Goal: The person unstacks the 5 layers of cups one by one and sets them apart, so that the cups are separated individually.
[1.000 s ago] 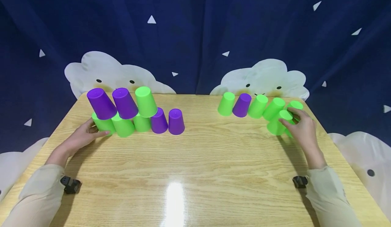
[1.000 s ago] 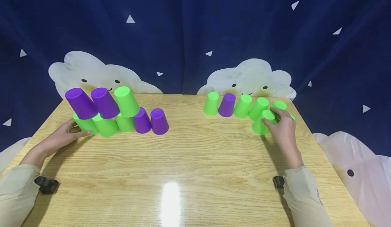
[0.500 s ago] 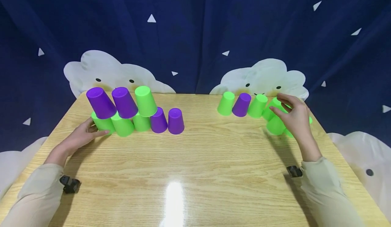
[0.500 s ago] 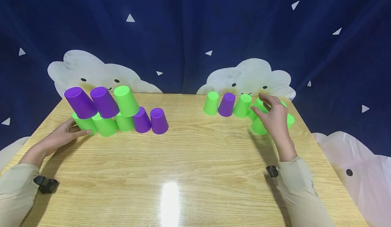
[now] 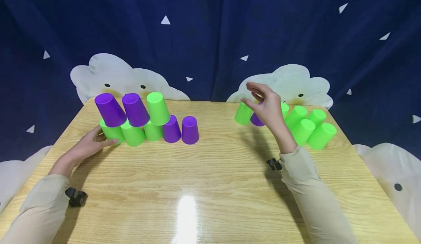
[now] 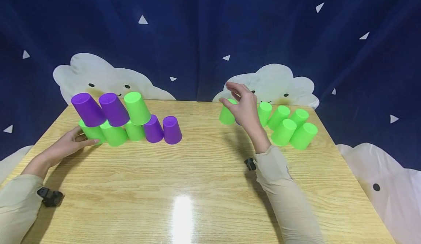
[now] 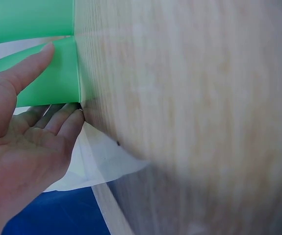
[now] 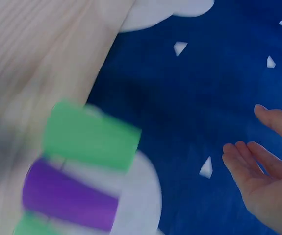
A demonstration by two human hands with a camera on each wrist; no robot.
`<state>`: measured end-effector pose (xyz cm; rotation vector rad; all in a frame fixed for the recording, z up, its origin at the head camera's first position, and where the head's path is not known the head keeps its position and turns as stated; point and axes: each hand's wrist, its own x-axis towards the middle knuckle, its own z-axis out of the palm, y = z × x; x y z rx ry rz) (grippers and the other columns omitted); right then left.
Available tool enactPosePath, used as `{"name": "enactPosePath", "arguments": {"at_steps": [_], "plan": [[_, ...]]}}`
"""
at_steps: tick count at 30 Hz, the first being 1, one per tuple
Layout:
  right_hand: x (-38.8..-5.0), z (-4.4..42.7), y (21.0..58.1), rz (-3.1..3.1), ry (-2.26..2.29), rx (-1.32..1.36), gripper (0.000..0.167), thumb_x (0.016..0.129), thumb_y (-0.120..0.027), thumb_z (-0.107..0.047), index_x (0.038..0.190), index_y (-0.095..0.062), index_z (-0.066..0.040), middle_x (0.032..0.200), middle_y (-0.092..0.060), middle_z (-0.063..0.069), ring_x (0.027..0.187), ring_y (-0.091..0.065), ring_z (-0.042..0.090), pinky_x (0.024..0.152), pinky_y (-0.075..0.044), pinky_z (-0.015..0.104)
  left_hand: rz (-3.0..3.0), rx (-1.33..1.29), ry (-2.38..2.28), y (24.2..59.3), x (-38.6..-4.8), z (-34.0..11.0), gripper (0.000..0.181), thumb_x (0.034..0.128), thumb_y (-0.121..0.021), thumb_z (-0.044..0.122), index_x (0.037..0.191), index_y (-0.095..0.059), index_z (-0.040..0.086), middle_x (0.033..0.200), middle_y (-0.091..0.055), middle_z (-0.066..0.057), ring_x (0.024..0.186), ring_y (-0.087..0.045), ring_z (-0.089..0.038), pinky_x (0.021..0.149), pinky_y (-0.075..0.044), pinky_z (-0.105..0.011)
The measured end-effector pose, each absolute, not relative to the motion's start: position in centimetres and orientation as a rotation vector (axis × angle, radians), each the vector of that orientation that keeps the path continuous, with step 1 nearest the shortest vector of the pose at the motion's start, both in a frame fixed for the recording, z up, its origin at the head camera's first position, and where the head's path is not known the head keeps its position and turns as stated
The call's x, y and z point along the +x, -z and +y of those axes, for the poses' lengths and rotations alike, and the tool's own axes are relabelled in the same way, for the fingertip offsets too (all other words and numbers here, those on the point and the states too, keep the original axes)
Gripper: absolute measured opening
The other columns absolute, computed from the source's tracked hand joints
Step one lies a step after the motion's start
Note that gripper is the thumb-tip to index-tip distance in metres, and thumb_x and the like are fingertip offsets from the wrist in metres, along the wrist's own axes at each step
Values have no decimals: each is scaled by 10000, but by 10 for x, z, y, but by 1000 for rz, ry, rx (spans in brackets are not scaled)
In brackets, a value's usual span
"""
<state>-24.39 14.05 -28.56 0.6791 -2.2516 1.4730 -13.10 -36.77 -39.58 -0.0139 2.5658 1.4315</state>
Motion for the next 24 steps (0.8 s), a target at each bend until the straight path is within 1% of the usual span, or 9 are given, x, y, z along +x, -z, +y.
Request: {"name": "enactPosePath", "arguments": {"at_steps": [3, 6, 10, 17, 24], "plan": [[-245, 113, 282, -2230, -1505, 753, 452, 820, -770, 33, 1236, -608, 108, 1231, -605, 230, 1170, -596, 327, 1004, -477, 387, 2562, -22, -1430, 395, -132, -367, 879, 977, -633, 265, 1565, -27, 19, 1543, -153, -351, 1371, -205, -572, 1070, -203, -705], [-245, 85, 279, -2209, -1529, 821, 453, 822, -781, 2, 1238, -621, 79, 1215, -617, 200, 1163, -605, 288, 1000, -481, 335, 2559, -32, -1424, 395, -133, -367, 880, 978, -631, 262, 1563, -21, 13, 1539, -154, -357, 1372, -205, -571, 1070, -207, -703], [-242, 48, 277, -2193, -1542, 907, 451, 815, -788, 0, 1231, -629, 69, 1198, -628, 182, 1145, -619, 266, 983, -486, 285, 2555, -31, -1424, 395, -132, -368, 888, 979, -630, 271, 1563, -11, 17, 1543, -139, -356, 1372, -199, -574, 1065, -212, -707], [-232, -9, 273, -2278, -1511, 1023, 462, 834, -786, -48, 1257, -621, 38, 1208, -625, 147, 1153, -613, 203, 976, -463, 198, 2553, -27, -1436, 393, -129, -367, 901, 964, -649, 316, 1563, -45, 16, 1547, -157, -342, 1374, -202, -571, 1063, -200, -715], [-225, -50, 276, -2406, -1454, 1153, 496, 843, -785, -74, 1292, -599, 22, 1240, -609, 143, 1169, -592, 207, 973, -435, 144, 2557, -31, -1426, 393, -130, -367, 890, 970, -640, 306, 1563, -44, 14, 1546, -155, -345, 1374, -200, -571, 1063, -194, -718]]}}
